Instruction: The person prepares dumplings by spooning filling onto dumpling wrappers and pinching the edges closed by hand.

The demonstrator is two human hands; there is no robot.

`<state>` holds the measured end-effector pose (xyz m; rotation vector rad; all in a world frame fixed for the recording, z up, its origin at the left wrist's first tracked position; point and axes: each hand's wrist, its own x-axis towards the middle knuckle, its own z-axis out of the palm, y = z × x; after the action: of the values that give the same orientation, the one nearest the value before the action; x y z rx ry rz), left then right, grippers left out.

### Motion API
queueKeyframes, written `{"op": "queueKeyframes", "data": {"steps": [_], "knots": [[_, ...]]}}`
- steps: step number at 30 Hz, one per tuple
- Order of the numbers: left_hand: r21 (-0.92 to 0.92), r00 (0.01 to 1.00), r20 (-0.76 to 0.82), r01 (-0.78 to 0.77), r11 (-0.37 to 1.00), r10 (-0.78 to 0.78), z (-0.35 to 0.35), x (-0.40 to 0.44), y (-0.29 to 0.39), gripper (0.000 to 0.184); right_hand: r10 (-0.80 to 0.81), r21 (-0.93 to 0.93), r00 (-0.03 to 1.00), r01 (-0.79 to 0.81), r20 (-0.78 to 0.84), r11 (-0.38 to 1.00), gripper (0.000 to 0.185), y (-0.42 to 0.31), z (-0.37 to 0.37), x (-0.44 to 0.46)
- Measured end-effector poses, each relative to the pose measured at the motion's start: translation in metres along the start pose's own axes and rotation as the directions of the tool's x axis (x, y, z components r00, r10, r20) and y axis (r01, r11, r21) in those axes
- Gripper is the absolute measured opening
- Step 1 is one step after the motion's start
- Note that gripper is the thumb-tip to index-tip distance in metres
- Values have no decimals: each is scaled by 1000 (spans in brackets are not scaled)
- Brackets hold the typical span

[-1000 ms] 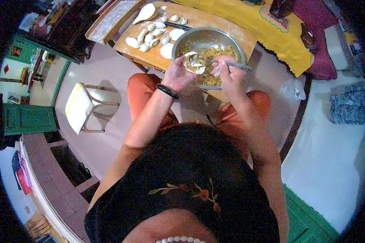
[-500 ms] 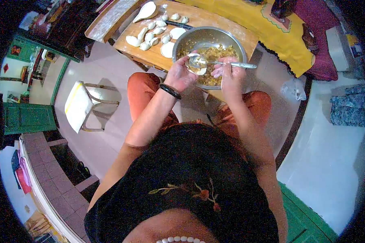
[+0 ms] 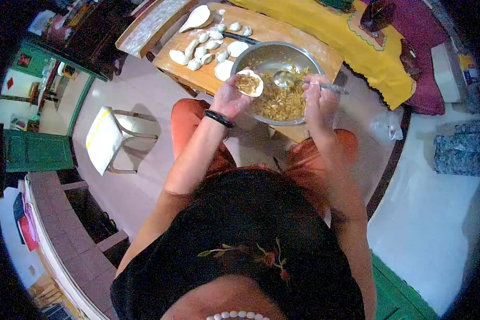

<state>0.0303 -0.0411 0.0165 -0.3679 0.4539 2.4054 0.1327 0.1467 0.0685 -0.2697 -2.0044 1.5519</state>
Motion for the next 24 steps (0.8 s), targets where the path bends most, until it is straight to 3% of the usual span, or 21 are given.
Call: {"op": "queueKeyframes", "data": {"steps": [1, 3, 5, 6, 9, 10, 13, 14, 17, 21, 24], "knots": [[-21, 1000, 22, 6, 1000, -6, 0, 0, 3, 31, 39, -54, 999, -39, 10, 998, 22, 4, -1, 6], [-65, 998, 65, 16, 998, -11, 2, -2, 8, 31, -211, -221, 976, 218, 56, 951, 21, 24, 5, 13], [-35, 996, 80, 47, 998, -45, 5, -5, 13, 32, -471, -340, 868, 495, 155, 800, 19, 32, 13, 19], [-19, 994, 86, 65, 998, -63, 5, -5, 15, 33, -526, -285, 818, 574, 232, 768, 16, 35, 18, 24], [-15, 994, 79, 83, 996, -81, 1, 0, 21, 35, -538, 84, 802, 537, 259, 840, 14, 49, 53, 27], [-16, 988, 119, 105, 994, -103, 0, 0, 23, 35, -465, 144, 814, 444, 347, 885, 11, 45, 55, 22], [-28, 960, 225, 177, 984, -167, -3, -1, 30, 37, -580, 29, 741, 608, 338, 793, 20, 33, 71, 17], [-42, 948, 256, 205, 978, -188, -5, -1, 32, 37, -680, -18, 647, 729, 344, 684, 36, 28, 73, 19], [-46, 944, 269, 212, 976, -192, 0, -5, 33, 37, -702, -85, 595, 783, 390, 616, 44, 26, 73, 14], [45, 974, 167, 148, 988, -153, 11, -13, 27, 39, -657, -110, 553, 801, 513, 588, 41, 22, 65, 15], [83, 915, 322, 228, 970, -243, -2, -7, 26, 39, -652, -105, 556, 796, 516, 596, 33, 20, 63, 17]]}}
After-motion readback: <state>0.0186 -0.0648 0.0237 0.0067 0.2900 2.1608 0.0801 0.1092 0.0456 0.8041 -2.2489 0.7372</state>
